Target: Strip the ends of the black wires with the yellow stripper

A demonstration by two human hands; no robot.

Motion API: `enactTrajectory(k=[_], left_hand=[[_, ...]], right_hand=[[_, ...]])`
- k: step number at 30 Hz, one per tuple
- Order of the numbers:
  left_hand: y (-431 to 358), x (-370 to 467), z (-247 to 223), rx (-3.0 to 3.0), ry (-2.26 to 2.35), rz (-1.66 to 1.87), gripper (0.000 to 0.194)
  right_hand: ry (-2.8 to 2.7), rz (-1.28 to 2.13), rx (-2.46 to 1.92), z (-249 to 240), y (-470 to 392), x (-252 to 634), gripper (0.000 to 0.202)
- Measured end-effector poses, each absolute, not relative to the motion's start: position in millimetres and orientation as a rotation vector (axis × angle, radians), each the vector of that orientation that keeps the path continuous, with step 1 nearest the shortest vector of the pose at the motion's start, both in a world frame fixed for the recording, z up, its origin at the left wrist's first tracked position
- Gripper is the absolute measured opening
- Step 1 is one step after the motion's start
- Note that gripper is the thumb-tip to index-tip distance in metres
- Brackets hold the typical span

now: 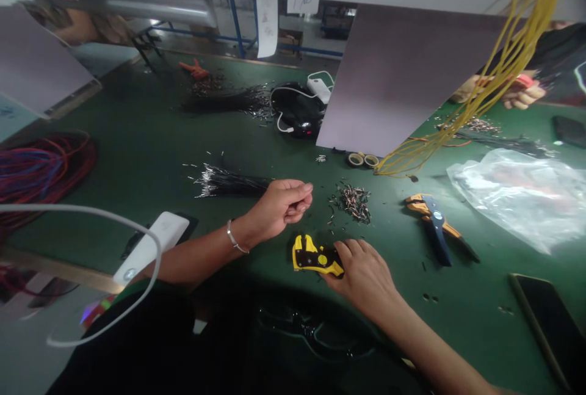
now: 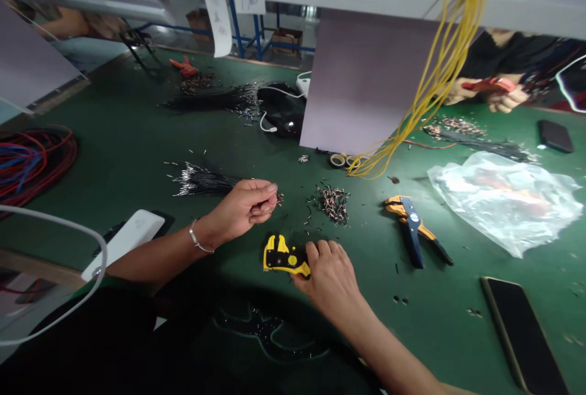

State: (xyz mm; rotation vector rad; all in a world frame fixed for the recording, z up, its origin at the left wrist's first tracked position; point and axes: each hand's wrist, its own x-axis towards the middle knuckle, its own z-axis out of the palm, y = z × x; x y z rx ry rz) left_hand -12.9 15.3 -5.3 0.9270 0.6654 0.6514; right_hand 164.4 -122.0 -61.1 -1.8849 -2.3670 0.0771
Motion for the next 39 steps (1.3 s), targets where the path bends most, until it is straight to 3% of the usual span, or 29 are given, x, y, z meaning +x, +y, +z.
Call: enactTrajectory(k=[9, 17, 25, 39], left_hand=[[9.9, -10.5, -4.4, 0.955, 0.678, 0.655, 0.031], [3.1, -8.4, -8.5, 1.014, 0.718, 0.629, 0.033], [-1.0, -6.6, -8.2, 1.046, 0.72, 0.6, 0.033], [-16.1, -3.2, -10.7, 1.087, 0.672, 0.467, 0.03]], right_hand=[[-2.335, 0.498, -1.775, -45.4, -120.6, 176.7, 0.029], [-1.566, 0.877, -1.517, -36.8, -86.6, 163.0, 0.019], [-1.59, 0.854, -1.473, -39.6, -77.6, 153.1, 0.014], [-1.733, 0.522, -1.444, -40.2, -79.8, 152.3, 0.018]])
